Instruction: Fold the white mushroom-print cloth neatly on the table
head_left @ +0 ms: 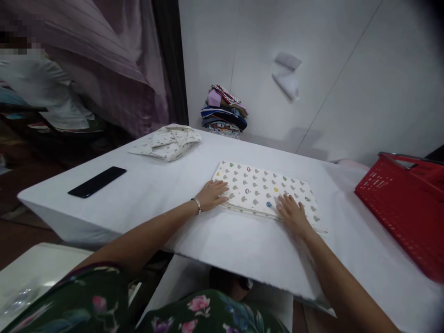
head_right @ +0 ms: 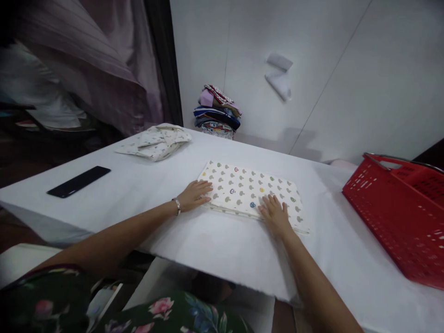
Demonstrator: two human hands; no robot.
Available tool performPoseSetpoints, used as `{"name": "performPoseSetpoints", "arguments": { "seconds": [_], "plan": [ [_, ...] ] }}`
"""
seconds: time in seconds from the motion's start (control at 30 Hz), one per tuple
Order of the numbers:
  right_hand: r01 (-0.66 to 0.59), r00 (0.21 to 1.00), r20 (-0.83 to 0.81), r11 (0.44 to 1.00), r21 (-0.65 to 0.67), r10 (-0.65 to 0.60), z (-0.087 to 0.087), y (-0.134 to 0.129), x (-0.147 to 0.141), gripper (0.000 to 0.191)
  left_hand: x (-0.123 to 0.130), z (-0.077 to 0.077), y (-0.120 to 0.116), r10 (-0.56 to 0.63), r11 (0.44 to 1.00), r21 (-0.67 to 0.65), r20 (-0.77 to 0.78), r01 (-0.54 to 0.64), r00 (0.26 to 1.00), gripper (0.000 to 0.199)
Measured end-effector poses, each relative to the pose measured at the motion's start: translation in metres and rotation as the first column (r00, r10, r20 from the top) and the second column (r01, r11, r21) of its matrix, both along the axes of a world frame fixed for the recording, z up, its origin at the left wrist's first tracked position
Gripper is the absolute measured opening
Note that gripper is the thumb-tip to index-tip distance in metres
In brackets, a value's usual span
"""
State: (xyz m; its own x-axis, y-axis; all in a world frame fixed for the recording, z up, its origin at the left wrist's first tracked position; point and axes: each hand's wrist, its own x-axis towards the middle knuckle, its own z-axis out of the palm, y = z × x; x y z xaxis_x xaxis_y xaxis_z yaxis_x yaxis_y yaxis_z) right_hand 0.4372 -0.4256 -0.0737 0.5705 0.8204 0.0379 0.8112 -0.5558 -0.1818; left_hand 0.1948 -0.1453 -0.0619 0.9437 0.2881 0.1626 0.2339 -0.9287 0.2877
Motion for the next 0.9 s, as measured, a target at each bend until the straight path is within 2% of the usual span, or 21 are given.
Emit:
{"name": "performPoseSetpoints", "arguments": {
  "seconds": [0.1, 0.33, 0.5, 0.63, 0.77, 0.9],
  "plan": [
    [-0.067, 0.994, 0.080, 0.997, -0.045, 0.070, -0.008, 0.003, -0.014, 0.056, -0.018, -0.007, -0.007, -0.019, 1.000, -0.008, -0.052, 0.018, 0.998, 0.054],
    [-0.062, 0.989, 0.130, 0.997, -0.054, 0.069, -0.018, 0.002, -0.011, 0.053, -0.030, -0.003, -0.011, -0.024, 0.999, 0.022, -0.059, 0.026, 0.998, 0.060],
    [-0.085, 0.992, 0.101, 0.991, 0.102, 0.075, -0.016, -0.003, -0.014, 0.052, -0.034, -0.006, -0.012, 0.002, 0.994, 0.111, 0.035, -0.005, 0.999, 0.040],
    [-0.165, 0.986, 0.038, 0.958, 0.235, 0.161, -0.010, -0.004, -0.020, 0.049, -0.029, -0.007, -0.014, -0.039, 0.993, 0.113, 0.061, 0.032, 0.997, 0.037],
    [-0.306, 0.950, 0.014, 0.920, 0.246, 0.312, 0.002, 0.013, -0.036, 0.049, -0.022, -0.007, -0.017, -0.077, 0.994, 0.078, 0.084, 0.070, 0.994, 0.034],
    [-0.431, 0.898, 0.020, 0.871, 0.237, 0.439, 0.013, 0.049, -0.061, 0.046, -0.020, -0.006, -0.018, -0.075, 0.997, 0.045, 0.125, 0.069, 0.989, 0.028]
  ]
}}
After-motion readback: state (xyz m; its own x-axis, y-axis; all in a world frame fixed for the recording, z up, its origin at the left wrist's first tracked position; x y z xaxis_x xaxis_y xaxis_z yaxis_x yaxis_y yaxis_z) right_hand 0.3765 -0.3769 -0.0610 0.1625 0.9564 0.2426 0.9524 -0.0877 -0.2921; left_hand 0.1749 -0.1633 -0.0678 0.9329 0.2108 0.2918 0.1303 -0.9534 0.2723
